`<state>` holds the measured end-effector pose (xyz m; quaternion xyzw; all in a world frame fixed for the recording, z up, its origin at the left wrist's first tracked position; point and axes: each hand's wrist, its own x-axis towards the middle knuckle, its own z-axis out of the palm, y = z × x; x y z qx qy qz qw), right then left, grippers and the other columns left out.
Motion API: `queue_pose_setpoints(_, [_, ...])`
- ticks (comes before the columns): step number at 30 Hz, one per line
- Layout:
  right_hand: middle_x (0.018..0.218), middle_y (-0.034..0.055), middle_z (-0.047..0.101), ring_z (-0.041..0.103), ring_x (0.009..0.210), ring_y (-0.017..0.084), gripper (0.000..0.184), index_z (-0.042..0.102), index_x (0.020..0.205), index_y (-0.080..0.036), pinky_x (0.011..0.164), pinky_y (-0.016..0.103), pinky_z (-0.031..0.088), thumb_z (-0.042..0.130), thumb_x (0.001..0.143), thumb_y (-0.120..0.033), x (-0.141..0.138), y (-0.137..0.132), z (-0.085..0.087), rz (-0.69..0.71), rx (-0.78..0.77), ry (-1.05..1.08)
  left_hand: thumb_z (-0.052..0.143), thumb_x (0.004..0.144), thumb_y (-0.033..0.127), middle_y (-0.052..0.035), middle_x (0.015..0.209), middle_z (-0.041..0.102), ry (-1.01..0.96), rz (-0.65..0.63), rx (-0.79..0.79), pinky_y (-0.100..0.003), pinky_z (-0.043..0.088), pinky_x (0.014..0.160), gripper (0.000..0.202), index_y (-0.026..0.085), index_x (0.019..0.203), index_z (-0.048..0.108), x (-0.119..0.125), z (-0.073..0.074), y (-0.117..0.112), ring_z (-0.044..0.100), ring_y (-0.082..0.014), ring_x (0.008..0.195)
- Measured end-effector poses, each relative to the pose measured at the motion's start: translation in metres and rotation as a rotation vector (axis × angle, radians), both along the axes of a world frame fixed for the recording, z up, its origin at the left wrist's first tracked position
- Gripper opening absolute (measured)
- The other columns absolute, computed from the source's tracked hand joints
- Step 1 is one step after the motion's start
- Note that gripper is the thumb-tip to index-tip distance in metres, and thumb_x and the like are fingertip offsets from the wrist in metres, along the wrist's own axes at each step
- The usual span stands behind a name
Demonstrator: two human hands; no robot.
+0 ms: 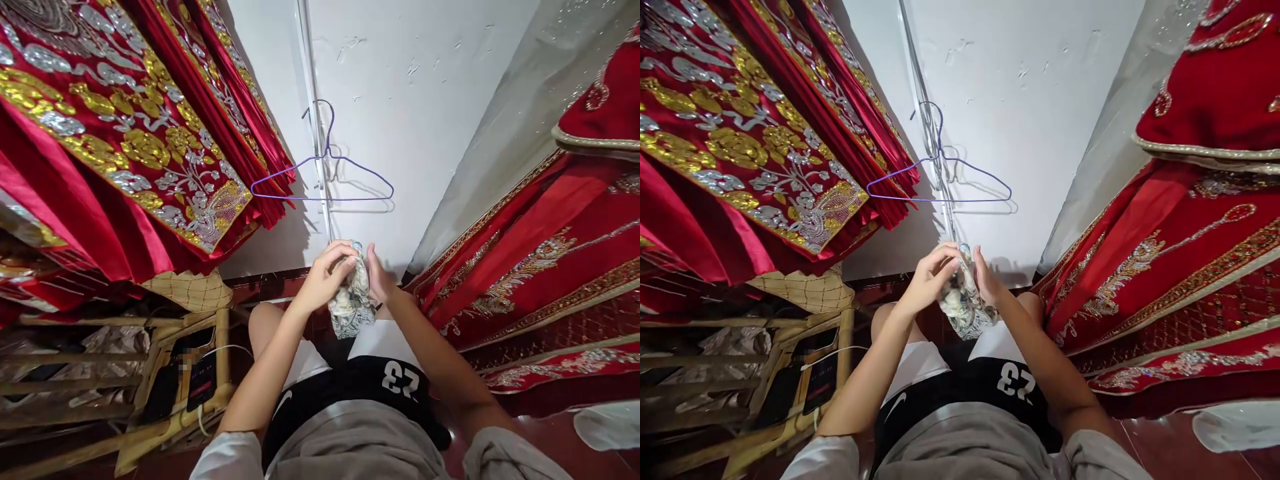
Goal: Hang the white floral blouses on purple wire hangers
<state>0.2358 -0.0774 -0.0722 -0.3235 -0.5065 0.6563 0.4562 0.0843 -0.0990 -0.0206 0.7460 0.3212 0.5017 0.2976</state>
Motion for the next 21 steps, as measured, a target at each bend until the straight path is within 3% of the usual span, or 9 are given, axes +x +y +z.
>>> queue_pose_setpoints(2, [0.07,0.0051,0.066,0.068,0.079,0.026,0.064,0.065,0.079,-0.022,0.066,0.036,0.053,0.058,0.075,-0.085,0.003,0.002,0.025,0.188,-0.055,-0.009,0.06,0.097,0.048,-0.0107,0.117,0.062,0.043,0.073,0.054,-0.041,0.045,0.11,0.027,0.024,0.105,0.07,-0.003,0.003,0.005,0.058,-0.0266,0.119])
queue_pose_setpoints(3, [0.07,0.0044,0.067,0.068,0.076,0.025,0.055,0.065,0.08,-0.021,0.066,0.036,0.054,0.074,0.069,-0.074,0.006,0.004,0.037,0.281,-0.061,-0.044,0.061,0.096,0.05,-0.011,0.122,0.061,0.038,0.076,0.027,-0.042,0.044,0.111,0.032,0.025,0.113,0.069,-0.007,0.003,0.009,0.057,-0.0273,0.122])
queue_pose_setpoints(6, [0.073,0.0029,0.07,0.066,0.067,0.022,0.035,0.069,0.081,-0.016,0.063,0.032,0.052,0.089,0.056,-0.03,0.017,0.016,0.067,0.403,0.07,-0.211,0.057,0.093,0.063,-0.0105,0.117,0.067,0.046,-0.15,-0.255,-0.04,0.052,0.101,0.049,0.025,0.12,0.069,-0.027,-0.009,0.019,0.063,-0.0284,0.114])
queue_pose_setpoints(8, [0.071,0.0023,0.069,0.063,0.065,0.019,0.02,0.069,0.074,-0.015,0.06,0.029,0.048,0.082,0.06,-0.019,0.026,0.033,0.082,0.254,0.281,-0.301,0.057,0.091,0.066,-0.0091,0.104,0.072,0.184,-0.317,-0.445,-0.038,0.056,0.089,0.05,0.021,0.107,0.074,-0.045,-0.022,0.021,0.067,-0.0283,0.099])
queue_pose_setpoints(10, [0.071,0.0021,0.067,0.062,0.069,0.018,0.009,0.068,0.069,-0.015,0.062,0.028,0.047,0.075,0.066,-0.018,0.033,0.058,0.091,-0.017,0.502,-0.332,0.061,0.089,0.063,-0.0067,0.093,0.074,0.388,-0.317,-0.486,-0.034,0.055,0.078,0.047,0.018,0.095,0.074,-0.064,-0.033,0.019,0.066,-0.026,0.086])
queue_pose_setpoints(13, [0.093,0.0044,0.072,0.065,0.091,0.022,0.015,0.072,0.086,-0.017,0.081,0.032,0.051,0.072,0.072,-0.022,0.033,0.105,0.092,-0.281,0.666,-0.319,0.062,0.087,0.061,-0.0024,0.073,0.068,0.653,-0.091,-0.384,-0.026,0.044,0.06,0.046,0.017,0.078,0.069,-0.094,-0.032,0.015,0.058,-0.019,0.065])
queue_pose_setpoints(16, [0.109,0.0071,0.074,0.064,0.103,0.024,0.024,0.071,0.098,-0.019,0.095,0.037,0.048,0.067,0.078,-0.031,0.02,0.142,0.079,-0.23,0.609,-0.403,0.055,0.09,0.063,-0.0015,0.059,0.06,0.917,0.082,-0.347,-0.027,0.034,0.055,0.051,0.018,0.067,0.061,-0.118,-0.011,0.011,0.052,-0.0171,0.055])
queue_pose_setpoints(19, [0.088,0.0062,0.072,0.061,0.084,0.023,0.02,0.067,0.086,-0.017,0.081,0.035,0.049,0.06,0.084,-0.035,0.007,0.156,0.061,-0.138,0.519,-0.567,0.053,0.091,0.058,-0.0055,0.064,0.064,1.173,0.225,-0.301,-0.03,0.037,0.061,0.045,0.019,0.072,0.065,-0.135,0.013,0.01,0.059,-0.0219,0.06])
queue_pose_setpoints(21, [0.076,0.0036,0.066,0.056,0.072,0.02,0.019,0.063,0.077,-0.018,0.07,0.031,0.044,0.057,0.085,-0.035,0.006,0.154,0.051,-0.137,0.572,-0.671,0.053,0.092,0.052,-0.0098,0.074,0.071,1.289,0.328,-0.285,-0.032,0.04,0.066,0.038,0.019,0.079,0.069,-0.144,0.024,0.013,0.065,-0.0263,0.07])
